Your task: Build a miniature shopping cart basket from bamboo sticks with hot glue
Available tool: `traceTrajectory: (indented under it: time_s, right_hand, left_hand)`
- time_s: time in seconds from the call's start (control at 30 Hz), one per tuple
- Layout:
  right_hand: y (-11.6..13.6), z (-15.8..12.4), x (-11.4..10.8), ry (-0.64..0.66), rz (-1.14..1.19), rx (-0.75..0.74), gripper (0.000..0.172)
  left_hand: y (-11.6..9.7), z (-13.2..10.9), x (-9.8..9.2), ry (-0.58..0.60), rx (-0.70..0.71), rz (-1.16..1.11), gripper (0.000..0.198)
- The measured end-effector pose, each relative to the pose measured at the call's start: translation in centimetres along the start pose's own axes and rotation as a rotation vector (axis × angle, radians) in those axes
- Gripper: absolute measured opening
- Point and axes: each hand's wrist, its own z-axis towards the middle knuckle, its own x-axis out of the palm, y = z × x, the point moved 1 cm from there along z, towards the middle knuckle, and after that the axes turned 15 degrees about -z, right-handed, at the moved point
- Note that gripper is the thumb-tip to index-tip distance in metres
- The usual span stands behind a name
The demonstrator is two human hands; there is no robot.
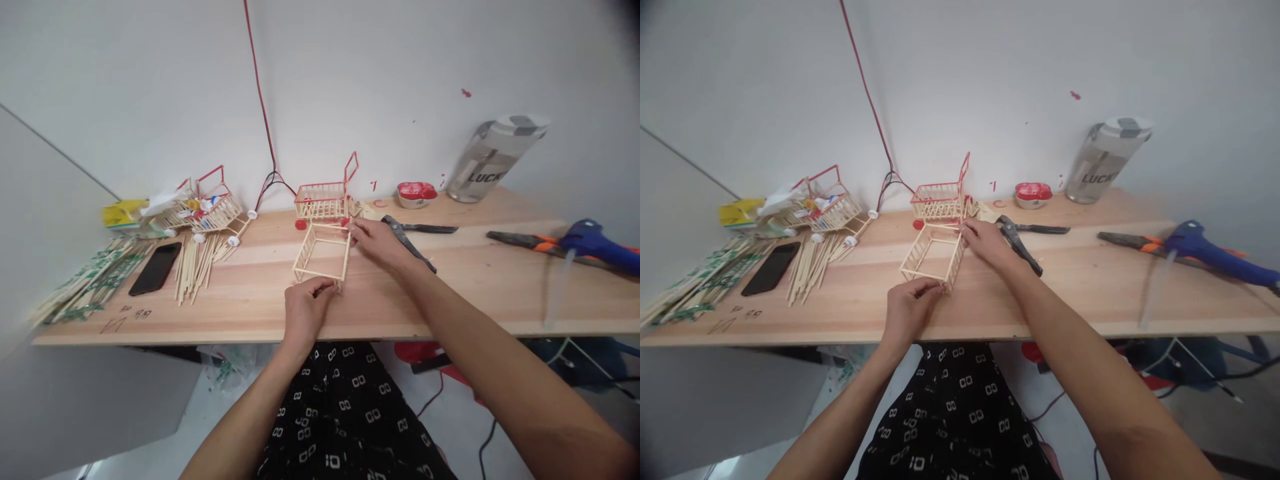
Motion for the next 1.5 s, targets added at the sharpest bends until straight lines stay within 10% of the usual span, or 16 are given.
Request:
traceTrajectory:
  time_s: [1.5]
  right_hand:
    - [-0.34, -0.13, 0.33, 0.024, 0.054, 0.033, 0.033]
  left_hand:
    - [-0.17, -0.15, 0.12, 0.017, -0.034, 0.015, 0.016]
